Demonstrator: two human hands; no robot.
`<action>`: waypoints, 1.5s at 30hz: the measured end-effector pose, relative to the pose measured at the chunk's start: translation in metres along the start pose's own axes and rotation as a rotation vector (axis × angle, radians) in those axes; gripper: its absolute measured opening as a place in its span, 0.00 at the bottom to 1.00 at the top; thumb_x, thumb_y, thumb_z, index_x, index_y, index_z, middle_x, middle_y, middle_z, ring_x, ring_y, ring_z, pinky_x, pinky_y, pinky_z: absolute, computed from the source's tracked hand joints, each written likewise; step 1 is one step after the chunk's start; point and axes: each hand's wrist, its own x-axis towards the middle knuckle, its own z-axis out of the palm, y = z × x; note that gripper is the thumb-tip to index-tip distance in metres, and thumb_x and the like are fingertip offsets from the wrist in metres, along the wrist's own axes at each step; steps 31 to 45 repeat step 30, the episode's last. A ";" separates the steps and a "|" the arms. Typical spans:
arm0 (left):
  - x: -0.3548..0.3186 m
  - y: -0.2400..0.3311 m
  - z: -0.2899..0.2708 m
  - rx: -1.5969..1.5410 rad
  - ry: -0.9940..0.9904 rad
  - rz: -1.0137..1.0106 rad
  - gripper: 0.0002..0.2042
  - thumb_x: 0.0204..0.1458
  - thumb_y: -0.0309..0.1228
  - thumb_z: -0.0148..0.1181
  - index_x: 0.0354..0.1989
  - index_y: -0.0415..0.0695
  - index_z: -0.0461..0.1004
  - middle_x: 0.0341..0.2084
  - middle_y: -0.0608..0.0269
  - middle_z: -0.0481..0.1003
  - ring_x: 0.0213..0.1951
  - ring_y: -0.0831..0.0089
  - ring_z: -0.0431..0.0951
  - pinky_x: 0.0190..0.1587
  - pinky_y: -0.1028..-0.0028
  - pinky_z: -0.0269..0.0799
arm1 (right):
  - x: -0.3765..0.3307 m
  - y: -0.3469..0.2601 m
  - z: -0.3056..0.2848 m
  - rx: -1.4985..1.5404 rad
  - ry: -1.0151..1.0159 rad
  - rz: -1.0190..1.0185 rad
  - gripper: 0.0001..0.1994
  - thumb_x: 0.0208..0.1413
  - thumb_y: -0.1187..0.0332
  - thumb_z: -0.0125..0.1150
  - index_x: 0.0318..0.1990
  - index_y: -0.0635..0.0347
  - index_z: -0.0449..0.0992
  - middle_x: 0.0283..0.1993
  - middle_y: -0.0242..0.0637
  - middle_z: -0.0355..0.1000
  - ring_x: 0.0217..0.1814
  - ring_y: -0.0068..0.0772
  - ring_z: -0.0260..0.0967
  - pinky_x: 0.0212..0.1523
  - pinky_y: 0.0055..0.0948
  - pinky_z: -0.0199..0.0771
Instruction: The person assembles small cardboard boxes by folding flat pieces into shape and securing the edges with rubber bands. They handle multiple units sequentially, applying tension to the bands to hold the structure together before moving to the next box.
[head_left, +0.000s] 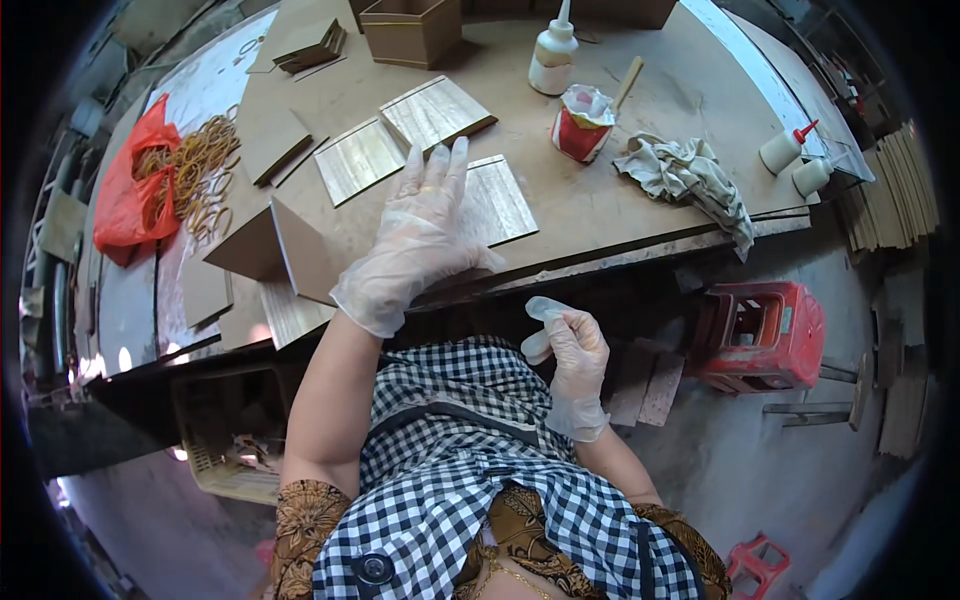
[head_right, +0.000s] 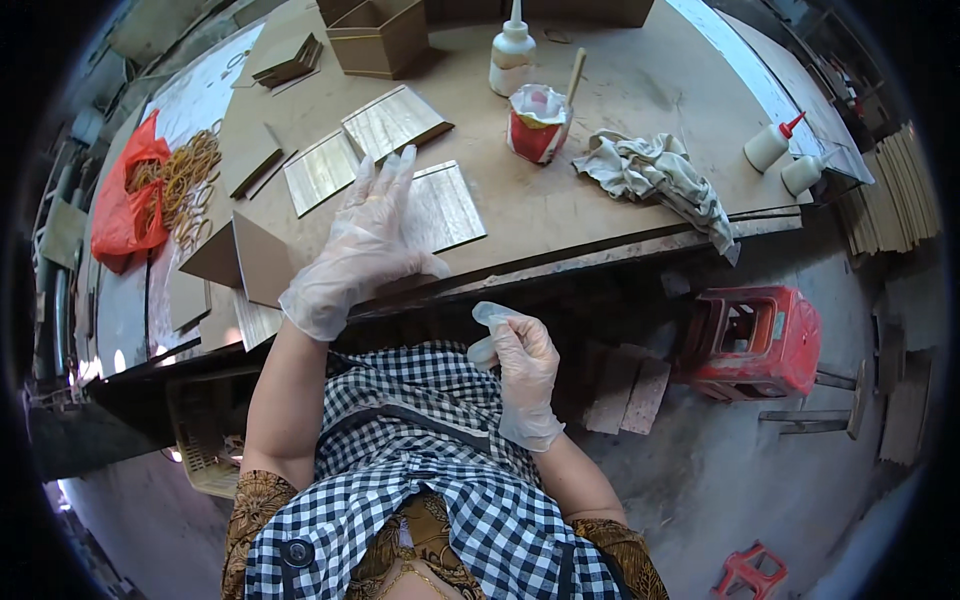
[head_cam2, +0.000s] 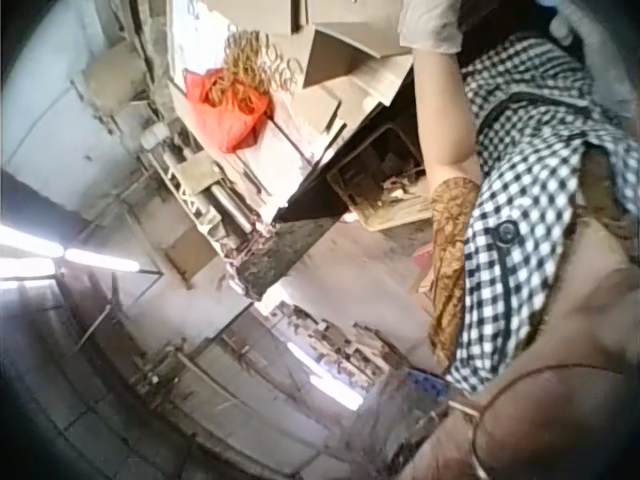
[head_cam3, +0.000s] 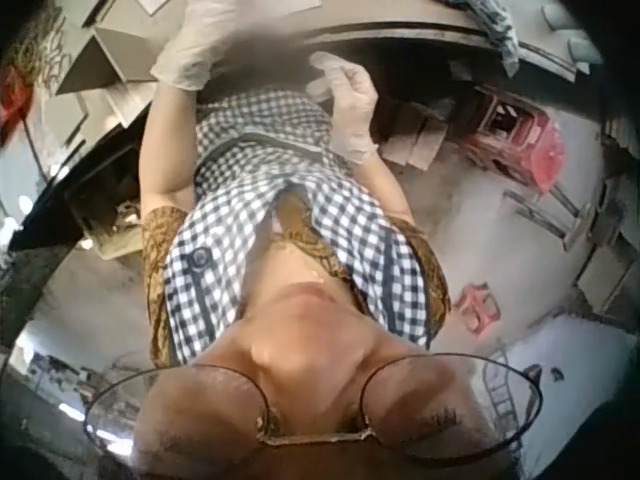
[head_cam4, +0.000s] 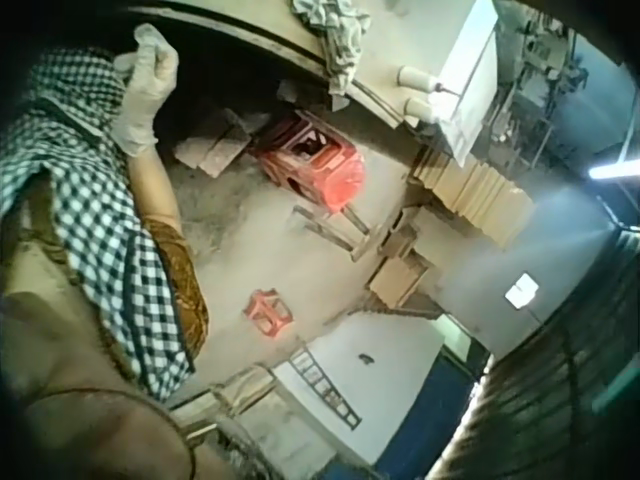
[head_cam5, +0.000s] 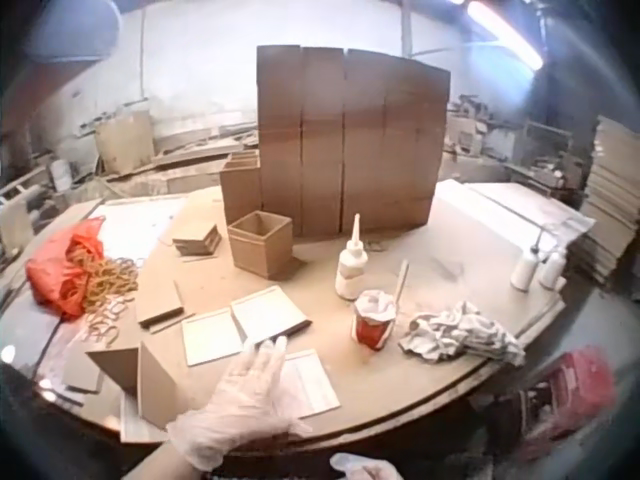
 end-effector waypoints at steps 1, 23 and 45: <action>0.002 -0.001 0.000 0.004 -0.059 -0.048 0.66 0.24 0.54 0.80 0.74 0.40 0.47 0.71 0.42 0.52 0.74 0.44 0.43 0.74 0.58 0.44 | -0.001 0.000 -0.001 0.017 -0.003 0.000 0.08 0.65 0.69 0.58 0.44 0.66 0.76 0.29 0.37 0.79 0.25 0.18 0.73 0.27 0.18 0.73; -0.134 0.032 -0.016 0.042 0.425 0.211 0.60 0.28 0.58 0.78 0.70 0.39 0.55 0.54 0.46 0.62 0.58 0.47 0.60 0.63 0.48 0.55 | -0.021 -0.026 0.046 0.359 -0.404 0.224 0.20 0.64 0.68 0.61 0.61 0.64 0.69 0.54 0.39 0.74 0.48 0.26 0.75 0.46 0.27 0.78; -0.230 0.008 -0.008 -0.663 0.666 0.073 0.63 0.32 0.57 0.79 0.73 0.41 0.43 0.63 0.44 0.56 0.61 0.53 0.61 0.59 0.53 0.63 | -0.053 -0.039 0.094 0.389 -0.782 0.227 0.20 0.64 0.70 0.60 0.61 0.65 0.67 0.54 0.41 0.74 0.53 0.30 0.74 0.52 0.32 0.79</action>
